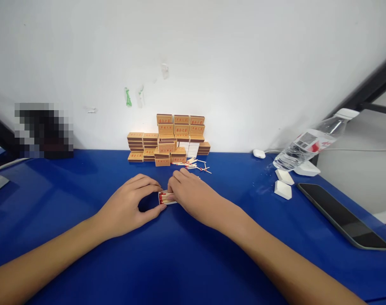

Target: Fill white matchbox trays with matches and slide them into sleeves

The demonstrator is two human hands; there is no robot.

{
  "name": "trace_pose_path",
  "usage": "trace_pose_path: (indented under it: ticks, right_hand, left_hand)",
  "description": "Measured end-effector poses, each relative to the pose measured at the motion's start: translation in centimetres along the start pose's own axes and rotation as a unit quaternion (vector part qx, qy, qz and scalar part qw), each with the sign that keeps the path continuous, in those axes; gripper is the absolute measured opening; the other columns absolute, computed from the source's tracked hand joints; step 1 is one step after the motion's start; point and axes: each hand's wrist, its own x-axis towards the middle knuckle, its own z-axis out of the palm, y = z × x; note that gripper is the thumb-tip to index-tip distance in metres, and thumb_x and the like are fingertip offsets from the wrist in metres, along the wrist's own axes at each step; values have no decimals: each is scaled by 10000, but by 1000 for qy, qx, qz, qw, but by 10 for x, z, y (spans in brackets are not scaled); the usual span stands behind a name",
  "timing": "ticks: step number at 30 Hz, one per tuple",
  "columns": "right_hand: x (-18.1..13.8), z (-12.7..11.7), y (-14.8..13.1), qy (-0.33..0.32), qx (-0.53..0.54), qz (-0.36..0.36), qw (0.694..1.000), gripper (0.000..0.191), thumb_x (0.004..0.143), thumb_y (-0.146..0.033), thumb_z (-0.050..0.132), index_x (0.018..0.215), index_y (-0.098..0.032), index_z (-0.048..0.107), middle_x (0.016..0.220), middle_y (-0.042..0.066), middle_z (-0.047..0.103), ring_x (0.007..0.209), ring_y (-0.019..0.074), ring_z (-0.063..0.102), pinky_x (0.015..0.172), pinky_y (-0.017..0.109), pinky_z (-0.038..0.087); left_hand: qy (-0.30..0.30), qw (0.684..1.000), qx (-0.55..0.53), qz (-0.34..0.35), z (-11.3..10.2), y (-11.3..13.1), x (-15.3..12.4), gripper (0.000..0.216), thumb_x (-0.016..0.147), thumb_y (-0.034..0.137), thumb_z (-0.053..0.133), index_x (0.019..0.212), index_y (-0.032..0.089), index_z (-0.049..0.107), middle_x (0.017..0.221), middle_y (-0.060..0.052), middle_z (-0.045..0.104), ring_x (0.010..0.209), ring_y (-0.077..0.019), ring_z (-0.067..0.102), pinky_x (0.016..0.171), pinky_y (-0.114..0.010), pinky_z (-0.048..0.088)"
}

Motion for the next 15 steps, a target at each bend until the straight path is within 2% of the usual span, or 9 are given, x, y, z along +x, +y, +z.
trace_pose_path:
  ticks: [7,15]
  right_hand:
    - [-7,-8,8,4,86,40,995,60,1040,-194,583,1016,-185,637,1048,80,635,1007,237,573,879,378,482]
    - [-3,-1,6,17,73,32,997,142,1028,-105,545,935,-180,623,977,72,639,926,218,570,868,377,478]
  left_hand:
    - [-14,1000,1,-6,-1,0,0,215,946,370,707,1063,191,735,1087,-69,728,1041,-263,633,933,-464,542]
    - [-18,1000,-16,6,-2,0,0,188,933,332,720,1057,190,727,1077,-72,723,1032,-253,630,957,-458,545]
